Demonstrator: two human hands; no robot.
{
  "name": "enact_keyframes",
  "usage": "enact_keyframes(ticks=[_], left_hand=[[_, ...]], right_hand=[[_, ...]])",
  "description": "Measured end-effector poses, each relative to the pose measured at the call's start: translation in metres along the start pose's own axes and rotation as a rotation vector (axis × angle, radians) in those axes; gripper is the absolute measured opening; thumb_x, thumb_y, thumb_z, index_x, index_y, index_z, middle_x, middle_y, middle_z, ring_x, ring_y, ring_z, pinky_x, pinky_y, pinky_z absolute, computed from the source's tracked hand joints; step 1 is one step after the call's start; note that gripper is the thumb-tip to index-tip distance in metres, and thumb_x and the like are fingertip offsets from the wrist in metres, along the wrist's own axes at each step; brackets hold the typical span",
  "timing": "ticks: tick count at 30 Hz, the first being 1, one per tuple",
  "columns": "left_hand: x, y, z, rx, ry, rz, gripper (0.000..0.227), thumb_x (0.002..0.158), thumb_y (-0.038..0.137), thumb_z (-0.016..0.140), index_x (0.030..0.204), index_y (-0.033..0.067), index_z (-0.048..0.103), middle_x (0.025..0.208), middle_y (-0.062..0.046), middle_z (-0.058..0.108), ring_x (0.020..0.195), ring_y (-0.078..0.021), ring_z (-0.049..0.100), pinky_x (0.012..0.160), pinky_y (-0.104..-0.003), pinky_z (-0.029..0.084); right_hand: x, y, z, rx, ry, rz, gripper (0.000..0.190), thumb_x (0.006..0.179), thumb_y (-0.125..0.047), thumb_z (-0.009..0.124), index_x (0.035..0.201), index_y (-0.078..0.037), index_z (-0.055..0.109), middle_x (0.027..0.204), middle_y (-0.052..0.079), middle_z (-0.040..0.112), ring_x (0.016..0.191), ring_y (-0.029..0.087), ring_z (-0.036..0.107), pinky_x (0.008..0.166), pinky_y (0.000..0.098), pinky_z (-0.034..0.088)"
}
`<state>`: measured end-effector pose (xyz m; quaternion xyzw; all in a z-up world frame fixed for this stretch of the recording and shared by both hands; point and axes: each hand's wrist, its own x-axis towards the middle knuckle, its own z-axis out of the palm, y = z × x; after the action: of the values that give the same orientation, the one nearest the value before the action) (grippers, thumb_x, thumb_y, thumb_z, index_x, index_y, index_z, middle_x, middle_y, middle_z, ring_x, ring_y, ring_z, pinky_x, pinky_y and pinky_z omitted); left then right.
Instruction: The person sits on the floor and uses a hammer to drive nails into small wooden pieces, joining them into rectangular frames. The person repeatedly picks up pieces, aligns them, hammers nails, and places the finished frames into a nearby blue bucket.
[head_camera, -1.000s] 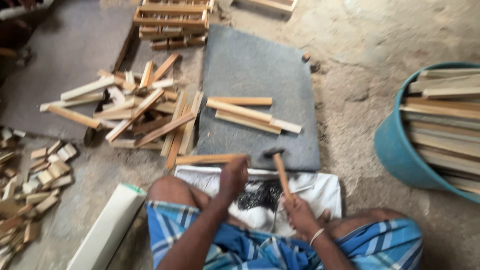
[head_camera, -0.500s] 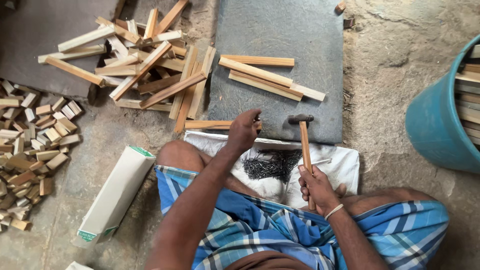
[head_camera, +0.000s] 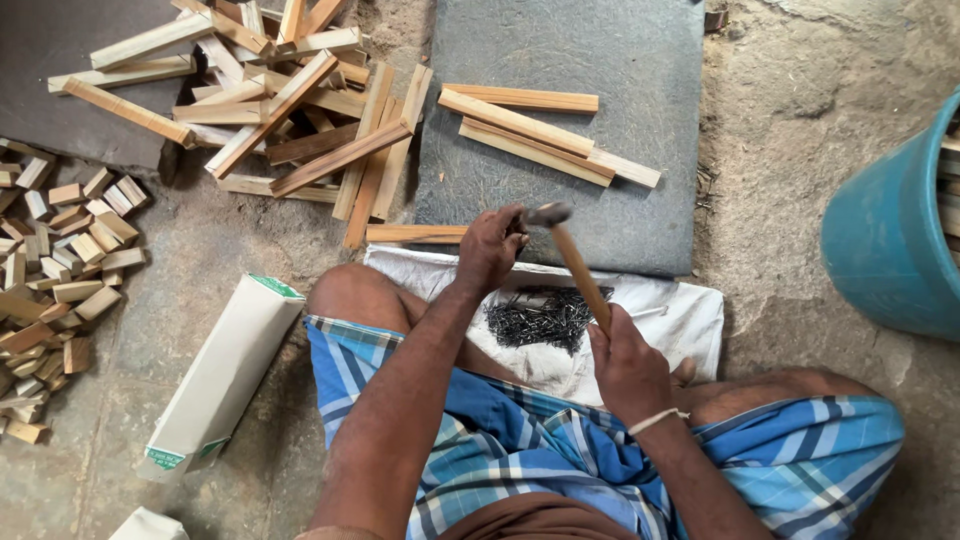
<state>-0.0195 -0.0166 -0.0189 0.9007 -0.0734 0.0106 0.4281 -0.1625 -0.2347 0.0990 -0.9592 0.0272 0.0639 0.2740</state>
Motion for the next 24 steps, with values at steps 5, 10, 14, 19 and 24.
enact_keyframes(ticks=[5,10,14,19,24], left_hand=[[0.009,0.008,-0.005,-0.040,0.016,0.066,0.047,0.087,0.014,0.081,0.130,0.0151,0.062,0.099,-0.008,0.071,0.093,-0.0253,0.068,0.084,-0.040,0.057],[-0.001,-0.004,-0.015,-0.035,0.043,0.342,0.071,0.075,0.003,0.081,0.139,-0.0018,0.051,0.107,-0.015,0.071,0.103,-0.0321,0.065,0.094,-0.044,0.052],[0.007,-0.009,-0.014,0.017,-0.029,0.202,0.057,0.083,0.001,0.079,0.135,0.0015,0.056,0.111,-0.012,0.074,0.105,-0.0273,0.067,0.098,-0.040,0.054],[0.001,-0.002,-0.013,0.051,-0.110,0.038,0.044,0.094,0.007,0.077,0.134,0.0045,0.059,0.111,-0.012,0.073,0.104,-0.0263,0.066,0.094,-0.039,0.055],[0.015,0.030,-0.037,0.315,0.036,0.462,0.041,0.076,0.002,0.073,0.115,0.0117,0.064,0.107,-0.009,0.074,0.105,-0.0271,0.066,0.090,-0.046,0.055]], right_hand=[[0.006,-0.008,-0.012,-0.041,-0.159,0.152,0.035,0.105,-0.031,0.054,0.129,-0.006,0.050,0.081,0.018,0.071,0.067,0.039,0.071,0.061,0.0549,0.056],[-0.024,0.005,-0.021,0.250,0.257,-0.053,0.035,0.104,-0.027,0.053,0.128,-0.002,0.050,0.072,0.015,0.067,0.059,0.028,0.069,0.054,0.0484,0.052],[-0.016,0.009,-0.012,0.378,0.349,-0.168,0.025,0.105,-0.030,0.049,0.115,-0.007,0.051,0.064,0.010,0.063,0.056,0.027,0.063,0.048,0.0455,0.052],[0.003,0.006,0.011,0.029,0.026,0.019,0.031,0.102,-0.033,0.052,0.118,-0.006,0.051,0.091,0.024,0.070,0.075,0.051,0.065,0.062,0.0604,0.051],[-0.009,0.032,0.005,0.298,0.039,0.164,0.027,0.106,-0.032,0.053,0.112,-0.006,0.057,0.078,0.017,0.066,0.070,0.036,0.064,0.059,0.0487,0.050]])
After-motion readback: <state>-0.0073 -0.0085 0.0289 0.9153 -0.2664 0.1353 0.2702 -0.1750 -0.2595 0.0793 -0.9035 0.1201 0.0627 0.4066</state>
